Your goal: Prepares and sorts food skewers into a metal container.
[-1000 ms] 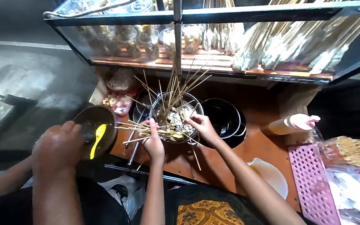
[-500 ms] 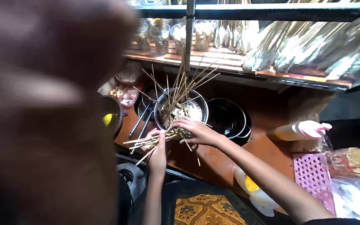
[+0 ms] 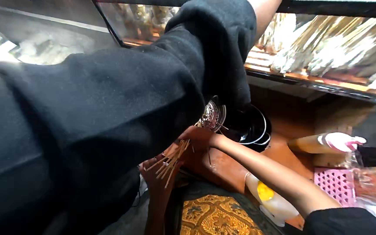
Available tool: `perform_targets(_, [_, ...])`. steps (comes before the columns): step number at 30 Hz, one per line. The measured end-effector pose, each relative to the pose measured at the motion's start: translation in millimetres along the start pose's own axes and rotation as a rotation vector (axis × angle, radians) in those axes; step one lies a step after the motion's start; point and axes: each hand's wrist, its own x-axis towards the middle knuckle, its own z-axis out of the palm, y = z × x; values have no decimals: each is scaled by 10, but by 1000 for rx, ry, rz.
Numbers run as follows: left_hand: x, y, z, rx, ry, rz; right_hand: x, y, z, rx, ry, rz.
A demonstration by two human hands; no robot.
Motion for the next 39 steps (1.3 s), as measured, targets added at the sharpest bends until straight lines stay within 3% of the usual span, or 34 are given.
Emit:
perform_targets(2, [-62, -193, -2, 114, -147, -101, -22, 29, 59, 1, 33, -13])
perform_targets(4, [-34, -320, 38, 4, -249, -189, -36, 7, 91, 8, 71, -25])
perform_targets(8, [82, -236, 155, -452, -148, -207, 16, -58, 190, 47, 271, -103])
perform_targets(12, [165, 78, 25, -475, -203, -222, 89, -118, 160, 140, 141, 79])
perform_targets(16, [112, 189, 57, -505, -156, -183, 76, 55, 230, 34, 224, -95])
perform_targets(19, [182, 197, 178, -818, -66, -132, 1, 36, 189, 2, 232, -107])
perform_targets(21, [284, 253, 230, -914, -105, -86, -54, -33, 152, 13, 221, -49])
perform_targets(26, [549, 549, 302, -737, -301, 0, -83, -201, 71, 134, 340, 48])
perform_targets(30, [844, 710, 572, -712, -193, 91, -67, -100, 8, 257, 514, 169])
perform_targets(33, [1067, 757, 723, -817, -148, 205, -88, -86, -178, 154, 545, 222])
perform_targets(36, [1169, 853, 770, -888, -165, 204, -345, -297, -340, -30, 411, 480])
perform_targets(39, [1230, 1002, 772, -953, -135, 104, -779, -730, -195, -221, 469, 820])
